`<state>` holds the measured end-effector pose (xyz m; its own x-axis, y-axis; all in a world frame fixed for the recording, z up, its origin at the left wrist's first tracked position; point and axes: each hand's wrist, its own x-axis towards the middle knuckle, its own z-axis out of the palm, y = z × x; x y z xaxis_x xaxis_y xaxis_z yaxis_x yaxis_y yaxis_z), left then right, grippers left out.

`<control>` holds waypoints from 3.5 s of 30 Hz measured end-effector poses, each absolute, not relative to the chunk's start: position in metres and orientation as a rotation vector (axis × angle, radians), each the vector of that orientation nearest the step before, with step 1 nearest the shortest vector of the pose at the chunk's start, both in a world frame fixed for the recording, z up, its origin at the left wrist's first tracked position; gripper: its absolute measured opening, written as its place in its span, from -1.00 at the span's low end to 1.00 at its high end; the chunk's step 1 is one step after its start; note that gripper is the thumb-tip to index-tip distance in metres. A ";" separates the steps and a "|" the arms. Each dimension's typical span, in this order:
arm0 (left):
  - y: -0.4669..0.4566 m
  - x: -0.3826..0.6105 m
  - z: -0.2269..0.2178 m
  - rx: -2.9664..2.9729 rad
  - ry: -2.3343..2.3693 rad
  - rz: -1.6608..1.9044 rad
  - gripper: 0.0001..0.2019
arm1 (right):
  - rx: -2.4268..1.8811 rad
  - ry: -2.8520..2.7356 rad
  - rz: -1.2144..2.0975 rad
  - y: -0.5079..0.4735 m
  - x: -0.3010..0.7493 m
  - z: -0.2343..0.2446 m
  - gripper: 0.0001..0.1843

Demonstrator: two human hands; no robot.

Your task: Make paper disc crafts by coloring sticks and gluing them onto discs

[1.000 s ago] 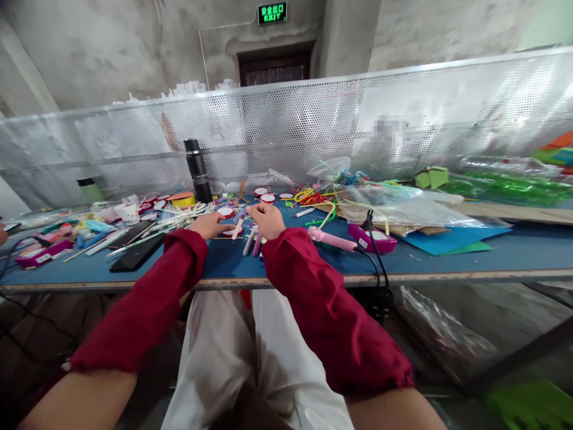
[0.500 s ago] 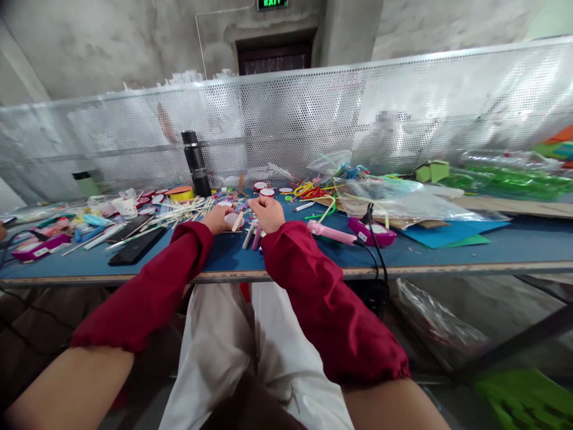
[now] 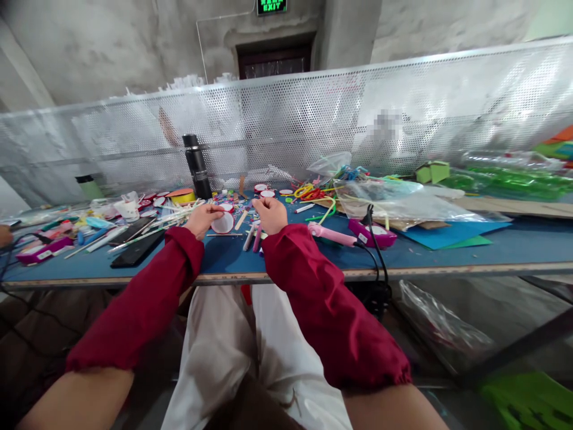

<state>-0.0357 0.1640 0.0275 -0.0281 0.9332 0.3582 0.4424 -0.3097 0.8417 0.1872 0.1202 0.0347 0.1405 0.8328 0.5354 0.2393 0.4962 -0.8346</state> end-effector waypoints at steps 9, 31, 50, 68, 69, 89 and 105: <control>0.080 -0.052 0.032 2.065 1.487 1.560 -0.76 | -0.957 -1.356 0.358 0.113 0.181 0.035 -0.71; 0.064 -0.039 0.007 2.217 1.235 1.427 -0.79 | -0.642 -1.609 0.137 0.096 0.158 0.031 -0.77; 0.063 -0.035 0.006 2.155 1.272 1.350 -0.83 | -0.655 -1.773 0.121 0.100 0.159 0.032 -0.78; 0.066 -0.036 0.005 2.128 1.291 1.351 -0.80 | -0.653 -1.791 0.130 0.099 0.159 0.033 -0.77; 0.066 -0.036 0.005 2.127 1.294 1.349 -0.80 | -0.650 -1.790 0.130 0.099 0.159 0.033 -0.77; 0.067 -0.037 0.002 2.121 1.349 1.363 -0.79 | -0.665 -1.804 0.166 0.098 0.159 0.032 -0.75; 0.065 -0.036 0.004 2.137 1.300 1.392 -0.81 | -0.651 -1.817 0.199 0.095 0.159 0.033 -0.74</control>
<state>-0.0363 0.0647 0.0041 0.1317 0.7991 0.5866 0.5310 -0.5566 0.6389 0.1593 0.0953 0.0332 -0.2080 0.5234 0.8263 0.3320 0.8324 -0.4437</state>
